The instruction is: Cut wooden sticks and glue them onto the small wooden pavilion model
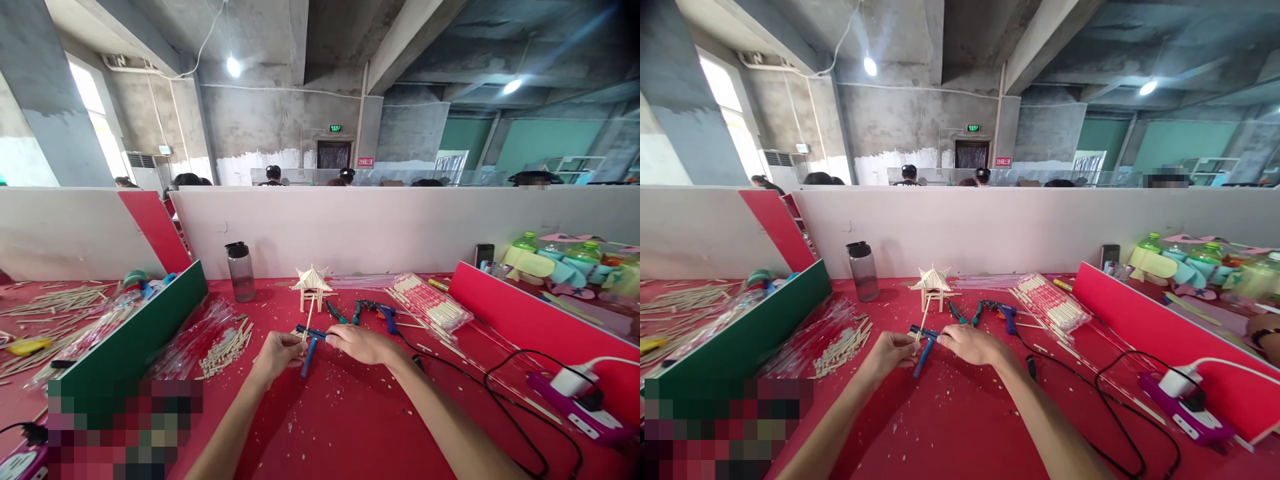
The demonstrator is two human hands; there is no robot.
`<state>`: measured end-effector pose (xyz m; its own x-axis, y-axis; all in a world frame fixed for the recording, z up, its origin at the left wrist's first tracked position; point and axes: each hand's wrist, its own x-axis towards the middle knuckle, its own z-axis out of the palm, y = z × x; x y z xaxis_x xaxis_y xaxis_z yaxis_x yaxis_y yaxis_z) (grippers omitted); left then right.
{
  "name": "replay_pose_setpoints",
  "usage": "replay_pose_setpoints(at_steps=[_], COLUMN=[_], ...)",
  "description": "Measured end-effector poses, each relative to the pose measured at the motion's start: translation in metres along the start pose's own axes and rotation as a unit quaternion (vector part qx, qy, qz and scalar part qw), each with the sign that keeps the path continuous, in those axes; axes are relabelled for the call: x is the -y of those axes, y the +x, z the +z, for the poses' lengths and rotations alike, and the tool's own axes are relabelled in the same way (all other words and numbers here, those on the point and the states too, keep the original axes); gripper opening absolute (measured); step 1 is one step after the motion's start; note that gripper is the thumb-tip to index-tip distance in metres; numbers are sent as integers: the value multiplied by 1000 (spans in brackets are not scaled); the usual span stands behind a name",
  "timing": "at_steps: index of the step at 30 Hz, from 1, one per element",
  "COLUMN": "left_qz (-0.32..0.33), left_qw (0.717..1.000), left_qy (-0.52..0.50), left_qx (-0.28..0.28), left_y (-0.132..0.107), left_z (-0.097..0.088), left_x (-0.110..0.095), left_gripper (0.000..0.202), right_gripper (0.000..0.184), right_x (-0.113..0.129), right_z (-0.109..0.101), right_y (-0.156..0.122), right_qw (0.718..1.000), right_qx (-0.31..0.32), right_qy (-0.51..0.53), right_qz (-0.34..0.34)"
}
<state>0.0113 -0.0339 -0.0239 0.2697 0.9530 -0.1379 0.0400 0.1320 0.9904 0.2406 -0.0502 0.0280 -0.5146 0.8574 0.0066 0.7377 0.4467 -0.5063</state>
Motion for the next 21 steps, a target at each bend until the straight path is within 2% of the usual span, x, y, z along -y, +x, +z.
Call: replay_pose_setpoints(at_steps=[12, 21], left_qz=[0, -3], left_qw=[1000, 1000], left_qy=[3, 4], left_qx=[-2, -14], left_y=[2, 2], left_z=[-2, -6], left_x=[2, 2], left_gripper=[43, 41], right_gripper=[42, 49], right_x=[12, 8], right_z=[6, 23], right_y=[1, 6], right_qw=[989, 982], right_qx=[-19, -68], right_qy=[-144, -175], right_qz=[30, 24])
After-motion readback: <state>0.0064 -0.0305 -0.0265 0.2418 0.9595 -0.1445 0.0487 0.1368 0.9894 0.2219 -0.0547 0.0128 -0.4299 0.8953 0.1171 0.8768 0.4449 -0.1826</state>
